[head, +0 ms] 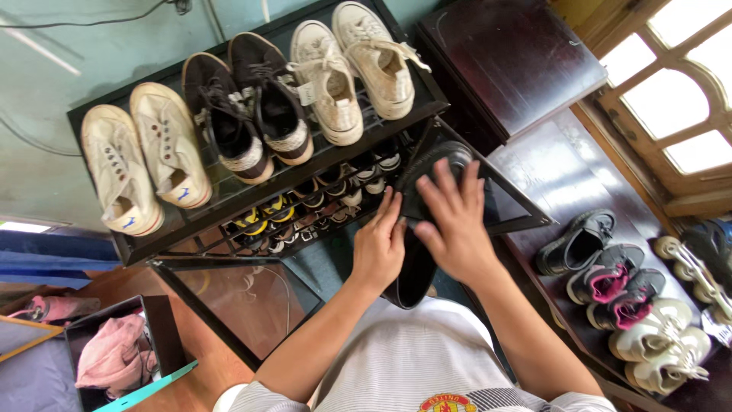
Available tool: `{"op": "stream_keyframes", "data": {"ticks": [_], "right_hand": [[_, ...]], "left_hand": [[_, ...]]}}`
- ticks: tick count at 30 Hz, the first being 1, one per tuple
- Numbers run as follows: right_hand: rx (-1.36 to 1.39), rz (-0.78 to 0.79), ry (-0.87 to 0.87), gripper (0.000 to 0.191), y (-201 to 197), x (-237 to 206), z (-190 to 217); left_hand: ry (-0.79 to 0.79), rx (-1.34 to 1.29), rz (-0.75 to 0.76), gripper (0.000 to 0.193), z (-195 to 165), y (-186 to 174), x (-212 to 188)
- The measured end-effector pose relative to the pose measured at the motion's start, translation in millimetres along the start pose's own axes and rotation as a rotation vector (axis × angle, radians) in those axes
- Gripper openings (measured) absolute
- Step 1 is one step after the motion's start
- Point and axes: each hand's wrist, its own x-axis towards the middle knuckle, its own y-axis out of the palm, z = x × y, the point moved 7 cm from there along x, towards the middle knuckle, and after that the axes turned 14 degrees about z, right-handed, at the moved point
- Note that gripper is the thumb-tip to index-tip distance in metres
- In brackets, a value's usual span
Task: The person takes pairs of shoes off a multi-tier shoe rack one at a time, holds and turns each shoe, and places the pairs on a nearby wooden table and floor. They then arrange the pairs in a row on the table and reposition pairs back onto the rack shelves.
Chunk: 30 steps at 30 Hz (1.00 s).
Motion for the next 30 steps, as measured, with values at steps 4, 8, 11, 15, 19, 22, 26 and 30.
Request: {"op": "stream_keyframes", "data": {"ticks": [4, 8, 11, 15, 19, 22, 26, 30], "right_hand": [[0.04, 0.055, 0.074, 0.081, -4, -15, -14], [0.118, -0.048, -0.003, 0.095, -16, -29, -17], [0.109, -0.021, 0.071, 0.093, -20, -41, -35], [0.312, -0.19, 0.207, 0.088, -36, -63, -75], [0.422, -0.095, 0.298, 0.095, -29, -79, -100], [0.399, -0.136, 0.257, 0.091, -34, -88, -113], [0.44, -0.127, 0.207, 0.089, -36, -101, -130], [0.436, -0.028, 0.115, 0.086, -31, -113, -132]], "left_hand": [[-0.035, -0.058, 0.013, 0.041, -4, 18, 6], [-0.016, -0.061, -0.053, 0.042, -15, 31, 11], [0.025, -0.08, -0.081, 0.042, -26, 44, 17], [0.029, -0.072, -0.073, 0.042, -41, 73, 15], [-0.022, -0.084, 0.013, 0.05, -48, 104, 12], [0.05, -0.063, 0.126, 0.065, -55, 128, 12], [0.247, 0.031, 0.227, 0.088, -70, 150, 9], [0.212, 0.176, 0.22, 0.079, -67, 157, 27]]}}
